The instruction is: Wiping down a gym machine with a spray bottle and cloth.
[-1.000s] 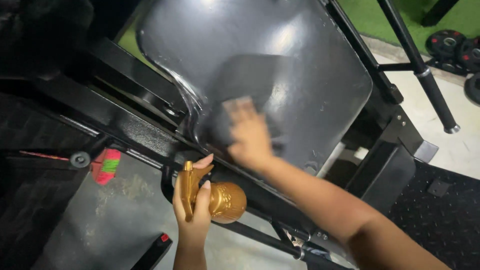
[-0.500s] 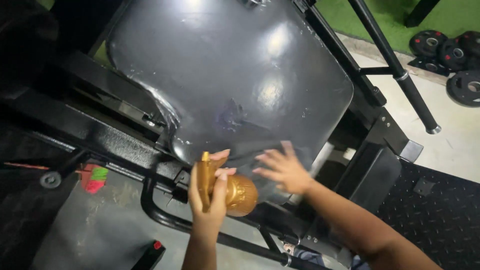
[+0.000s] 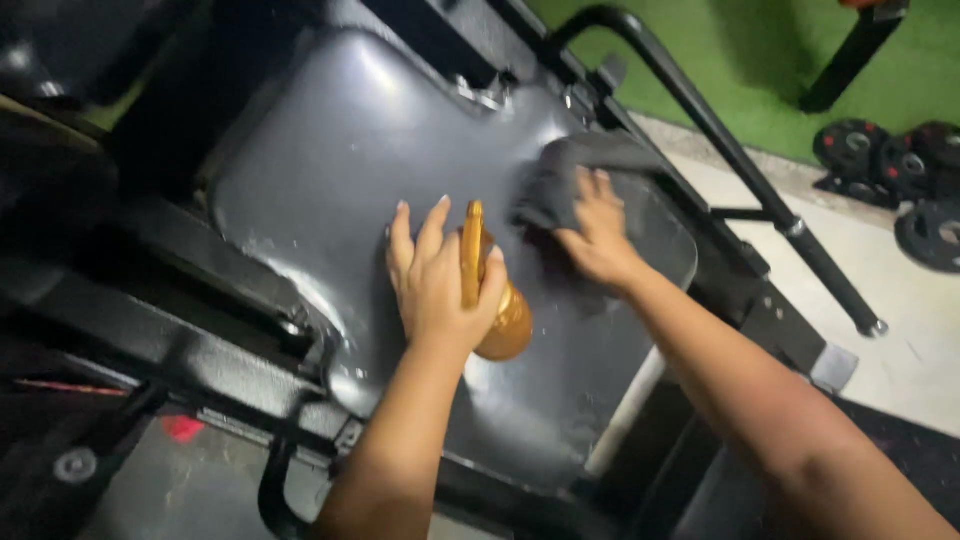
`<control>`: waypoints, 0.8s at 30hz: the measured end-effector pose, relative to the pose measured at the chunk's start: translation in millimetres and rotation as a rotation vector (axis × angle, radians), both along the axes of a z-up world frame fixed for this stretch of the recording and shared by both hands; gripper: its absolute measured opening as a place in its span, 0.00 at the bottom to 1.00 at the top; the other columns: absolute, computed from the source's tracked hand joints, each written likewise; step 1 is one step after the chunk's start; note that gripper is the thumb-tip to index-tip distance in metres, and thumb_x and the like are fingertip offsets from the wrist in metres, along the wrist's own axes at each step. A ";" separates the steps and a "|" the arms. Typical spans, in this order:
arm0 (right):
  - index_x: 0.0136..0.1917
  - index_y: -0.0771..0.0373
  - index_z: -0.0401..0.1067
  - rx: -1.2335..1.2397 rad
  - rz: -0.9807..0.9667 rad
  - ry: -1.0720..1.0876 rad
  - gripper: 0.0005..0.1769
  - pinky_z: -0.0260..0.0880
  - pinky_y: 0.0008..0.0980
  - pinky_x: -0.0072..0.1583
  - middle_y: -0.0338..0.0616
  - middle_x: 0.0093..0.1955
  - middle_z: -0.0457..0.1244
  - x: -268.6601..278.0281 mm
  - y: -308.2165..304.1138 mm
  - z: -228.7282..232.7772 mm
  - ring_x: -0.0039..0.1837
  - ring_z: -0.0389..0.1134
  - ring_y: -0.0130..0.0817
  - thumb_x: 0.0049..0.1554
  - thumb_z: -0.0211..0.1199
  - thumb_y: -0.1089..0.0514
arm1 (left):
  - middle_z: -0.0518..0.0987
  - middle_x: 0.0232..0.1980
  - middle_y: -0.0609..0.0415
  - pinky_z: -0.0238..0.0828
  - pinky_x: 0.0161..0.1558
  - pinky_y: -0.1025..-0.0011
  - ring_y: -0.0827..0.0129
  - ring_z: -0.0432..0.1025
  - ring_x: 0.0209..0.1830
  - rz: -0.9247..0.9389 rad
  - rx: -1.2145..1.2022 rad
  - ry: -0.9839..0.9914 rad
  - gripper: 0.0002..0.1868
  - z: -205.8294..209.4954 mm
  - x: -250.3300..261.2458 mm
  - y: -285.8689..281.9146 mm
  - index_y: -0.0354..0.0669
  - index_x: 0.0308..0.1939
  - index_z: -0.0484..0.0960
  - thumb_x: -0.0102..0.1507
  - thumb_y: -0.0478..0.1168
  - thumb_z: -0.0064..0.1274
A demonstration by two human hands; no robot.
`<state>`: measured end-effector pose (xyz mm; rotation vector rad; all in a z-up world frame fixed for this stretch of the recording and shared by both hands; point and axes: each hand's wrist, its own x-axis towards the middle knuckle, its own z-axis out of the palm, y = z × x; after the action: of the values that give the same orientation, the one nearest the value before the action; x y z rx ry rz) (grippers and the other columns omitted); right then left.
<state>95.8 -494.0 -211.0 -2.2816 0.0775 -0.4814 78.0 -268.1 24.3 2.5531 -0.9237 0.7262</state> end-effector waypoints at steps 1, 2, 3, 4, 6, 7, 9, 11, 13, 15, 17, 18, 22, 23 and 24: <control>0.81 0.59 0.55 -0.003 0.001 -0.012 0.40 0.30 0.65 0.79 0.56 0.87 0.33 22.5 4.1 16.4 0.86 0.27 0.63 0.59 0.60 0.48 | 0.80 0.63 0.41 0.49 0.67 0.48 0.36 0.60 0.69 0.001 -0.003 -0.012 0.18 -1.8 17.6 -7.6 0.40 0.41 0.85 0.55 0.49 0.58; 0.78 0.60 0.56 -0.014 0.021 -0.006 0.38 0.29 0.69 0.77 0.54 0.88 0.32 42.9 10.7 31.6 0.86 0.25 0.65 0.59 0.61 0.46 | 0.81 0.59 0.45 0.50 0.72 0.49 0.45 0.65 0.69 -0.040 -0.033 0.046 0.16 -3.5 34.0 -14.1 0.42 0.43 0.86 0.58 0.48 0.57; 0.74 0.61 0.57 -0.025 0.041 0.000 0.36 0.28 0.73 0.75 0.53 0.89 0.31 63.3 17.5 47.1 0.87 0.24 0.66 0.59 0.62 0.44 | 0.83 0.55 0.48 0.52 0.76 0.51 0.54 0.70 0.68 -0.082 -0.063 0.104 0.14 -5.1 50.8 -20.2 0.44 0.44 0.86 0.60 0.47 0.55; 0.74 0.61 0.57 -0.021 0.045 -0.010 0.36 0.28 0.73 0.75 0.53 0.89 0.31 71.5 20.1 65.8 0.87 0.24 0.66 0.59 0.62 0.44 | 0.83 0.55 0.48 0.52 0.76 0.51 0.54 0.70 0.68 -0.078 -0.058 0.095 0.14 0.2 62.3 -28.3 0.44 0.44 0.86 0.60 0.47 0.55; 0.80 0.55 0.57 0.097 -0.073 -0.007 0.42 0.26 0.77 0.73 0.51 0.86 0.33 90.1 26.3 104.7 0.84 0.26 0.63 0.55 0.61 0.45 | 0.81 0.54 0.44 0.61 0.66 0.56 0.48 0.69 0.59 0.003 -0.145 0.124 0.21 12.2 87.4 -43.5 0.40 0.51 0.85 0.58 0.48 0.56; 0.80 0.55 0.57 0.102 -0.064 -0.018 0.42 0.26 0.77 0.73 0.51 0.86 0.33 92.4 28.8 105.2 0.84 0.26 0.63 0.55 0.61 0.45 | 0.81 0.54 0.44 0.61 0.66 0.56 0.48 0.69 0.59 0.011 -0.141 0.111 0.21 14.9 101.4 -49.1 0.40 0.51 0.85 0.58 0.48 0.56; 0.77 0.59 0.61 0.014 -0.286 -0.119 0.43 0.29 0.72 0.75 0.49 0.85 0.40 96.2 31.0 102.9 0.84 0.34 0.59 0.52 0.63 0.45 | 0.82 0.54 0.44 0.62 0.66 0.58 0.51 0.72 0.59 -0.062 -0.173 0.025 0.19 18.0 130.9 -62.7 0.37 0.48 0.83 0.60 0.47 0.57; 0.77 0.62 0.60 -0.016 -0.325 -0.246 0.42 0.32 0.67 0.78 0.49 0.85 0.43 93.6 33.9 89.6 0.85 0.37 0.57 0.54 0.63 0.45 | 0.83 0.51 0.45 0.64 0.65 0.57 0.51 0.73 0.57 -0.080 -0.188 0.008 0.18 12.3 163.6 -75.9 0.38 0.47 0.84 0.58 0.46 0.57; 0.77 0.64 0.59 -0.058 -0.364 -0.370 0.41 0.35 0.62 0.81 0.48 0.85 0.46 92.4 32.9 80.4 0.86 0.41 0.55 0.56 0.63 0.45 | 0.84 0.48 0.46 0.67 0.63 0.57 0.50 0.75 0.54 -0.100 -0.213 -0.004 0.17 11.6 195.0 -90.1 0.40 0.46 0.85 0.57 0.45 0.57; 0.78 0.72 0.55 0.021 -0.383 -0.374 0.43 0.36 0.59 0.82 0.54 0.83 0.51 91.9 33.0 77.2 0.85 0.45 0.57 0.54 0.60 0.51 | 0.85 0.42 0.47 0.75 0.49 0.63 0.59 0.79 0.42 -0.022 -0.454 0.431 0.16 18.7 222.3 -99.6 0.40 0.46 0.85 0.58 0.44 0.55; 0.77 0.73 0.54 0.059 -0.414 -0.414 0.43 0.36 0.58 0.82 0.59 0.82 0.50 93.5 36.8 76.3 0.85 0.45 0.58 0.52 0.58 0.53 | 0.84 0.40 0.47 0.73 0.40 0.63 0.62 0.76 0.35 -0.068 -0.675 0.595 0.14 24.7 258.6 -109.8 0.38 0.44 0.82 0.59 0.42 0.53; 0.76 0.75 0.54 0.098 -0.453 -0.436 0.44 0.37 0.58 0.83 0.64 0.80 0.50 91.0 38.3 74.5 0.84 0.46 0.58 0.50 0.55 0.56 | 0.83 0.37 0.48 0.71 0.31 0.64 0.64 0.72 0.27 -0.119 -0.888 0.778 0.12 26.1 274.9 -116.2 0.35 0.42 0.80 0.60 0.40 0.52; 0.76 0.75 0.55 0.079 -0.447 -0.414 0.41 0.37 0.59 0.82 0.67 0.79 0.51 92.0 33.8 89.6 0.84 0.47 0.61 0.52 0.55 0.57 | 0.85 0.38 0.52 0.76 0.36 0.70 0.73 0.75 0.31 -0.194 -0.937 0.793 0.09 23.6 325.2 -127.8 0.36 0.42 0.78 0.63 0.39 0.49; 0.76 0.75 0.55 0.081 -0.438 -0.413 0.42 0.38 0.59 0.82 0.67 0.78 0.52 90.8 34.4 91.4 0.83 0.47 0.62 0.50 0.55 0.56 | 0.83 0.37 0.49 0.75 0.32 0.68 0.70 0.74 0.28 -0.155 -0.988 0.856 0.09 19.9 333.0 -132.0 0.35 0.42 0.78 0.62 0.38 0.50; 0.75 0.74 0.55 0.080 -0.432 -0.415 0.43 0.38 0.59 0.81 0.67 0.77 0.52 90.2 32.9 93.4 0.82 0.47 0.63 0.48 0.56 0.55 | 0.82 0.35 0.47 0.74 0.29 0.66 0.66 0.73 0.24 -0.119 -1.037 0.920 0.09 16.6 341.4 -138.6 0.34 0.41 0.77 0.61 0.37 0.50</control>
<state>186.0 -461.1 -117.7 -2.0401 0.3775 -1.1445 419.4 -406.7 40.9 1.5536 -0.2365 -0.0854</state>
